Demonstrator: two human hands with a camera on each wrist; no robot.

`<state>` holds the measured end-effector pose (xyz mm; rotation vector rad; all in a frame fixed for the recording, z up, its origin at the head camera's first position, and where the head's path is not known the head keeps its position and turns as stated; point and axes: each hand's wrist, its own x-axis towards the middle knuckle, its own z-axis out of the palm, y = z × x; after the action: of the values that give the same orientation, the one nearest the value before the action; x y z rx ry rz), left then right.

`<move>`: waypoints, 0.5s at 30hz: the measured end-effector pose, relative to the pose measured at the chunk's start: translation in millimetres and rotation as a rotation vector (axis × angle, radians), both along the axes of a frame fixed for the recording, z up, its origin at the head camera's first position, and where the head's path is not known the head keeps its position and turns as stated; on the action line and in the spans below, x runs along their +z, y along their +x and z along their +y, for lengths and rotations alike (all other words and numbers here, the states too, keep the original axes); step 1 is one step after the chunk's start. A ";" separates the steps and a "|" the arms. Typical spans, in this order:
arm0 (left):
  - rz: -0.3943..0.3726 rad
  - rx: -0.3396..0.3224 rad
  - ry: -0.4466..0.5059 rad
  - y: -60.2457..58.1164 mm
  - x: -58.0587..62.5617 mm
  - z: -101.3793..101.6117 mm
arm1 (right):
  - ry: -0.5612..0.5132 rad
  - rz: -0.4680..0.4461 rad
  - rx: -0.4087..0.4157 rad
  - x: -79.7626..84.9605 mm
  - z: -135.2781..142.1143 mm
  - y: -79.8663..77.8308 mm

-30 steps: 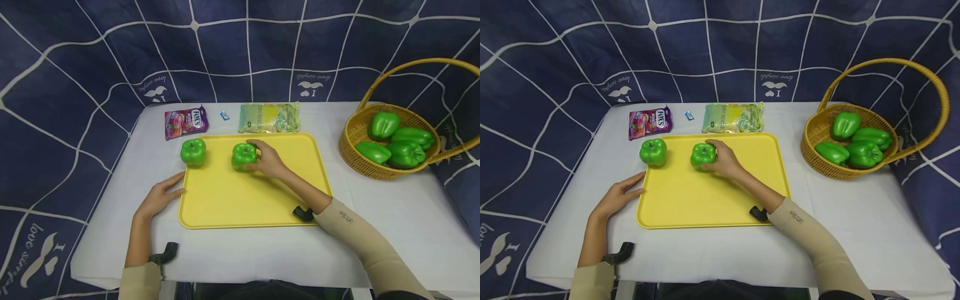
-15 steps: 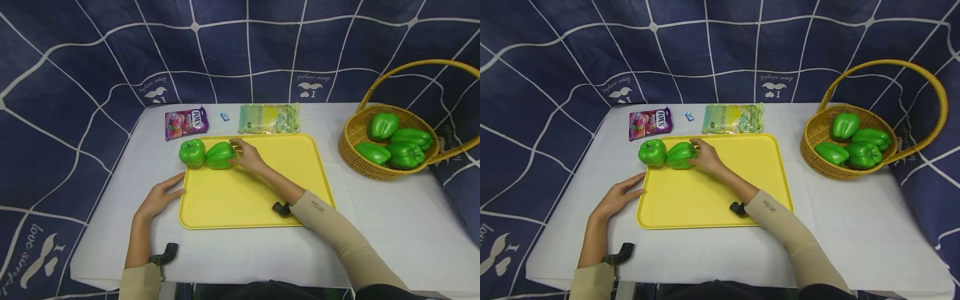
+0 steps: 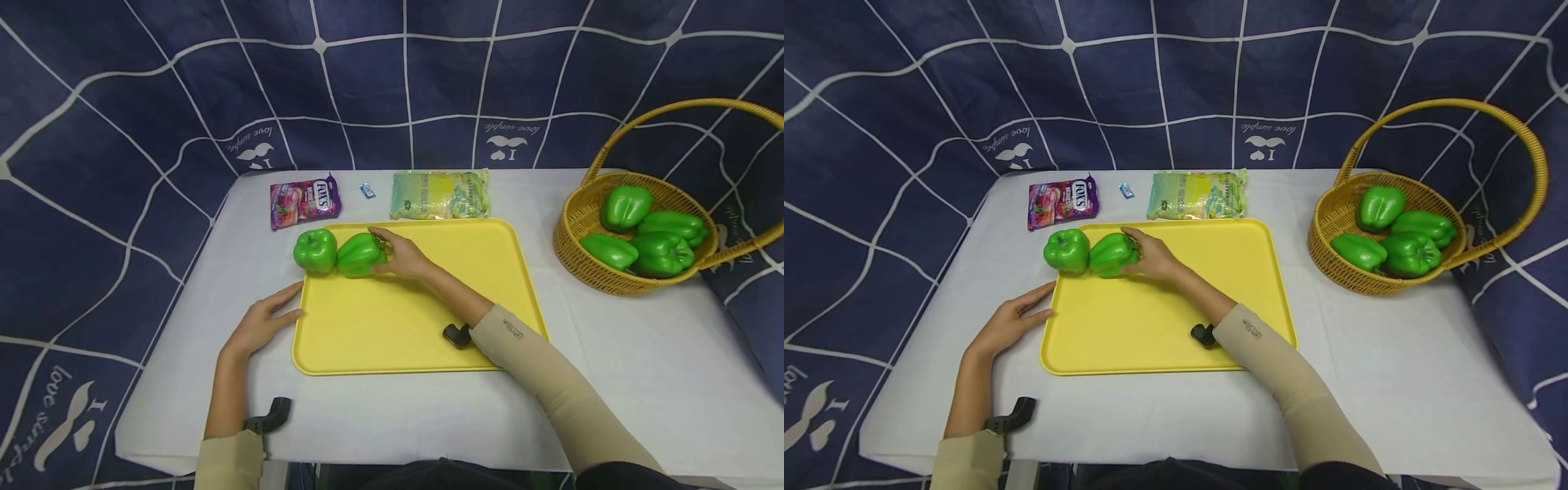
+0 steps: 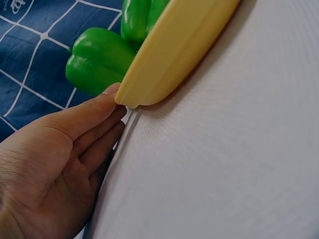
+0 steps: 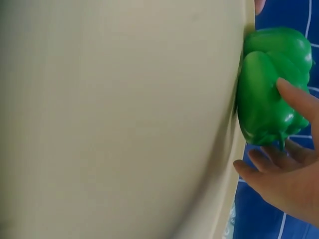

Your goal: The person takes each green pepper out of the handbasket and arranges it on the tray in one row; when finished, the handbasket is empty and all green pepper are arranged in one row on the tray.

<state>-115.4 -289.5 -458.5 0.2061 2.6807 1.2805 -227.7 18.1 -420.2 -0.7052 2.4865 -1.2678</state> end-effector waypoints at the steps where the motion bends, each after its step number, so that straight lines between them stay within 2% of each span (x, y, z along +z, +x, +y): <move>1: -0.002 0.002 0.002 0.4 -0.1 0.0 | -0.006 -0.001 0.007 -1.1 0.0 -1.1; 7: -0.005 0.009 0.017 1.8 -1.3 0.3 | -0.030 0.040 0.009 -1.8 1.4 -2.3; 15: -0.001 0.000 0.013 1.7 0.6 0.2 | 0.017 0.143 -0.053 12.3 2.0 1.0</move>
<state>-113.7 -289.3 -457.8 0.2079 2.6722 1.2980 -226.7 20.1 -407.9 -0.7556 2.6428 -1.2538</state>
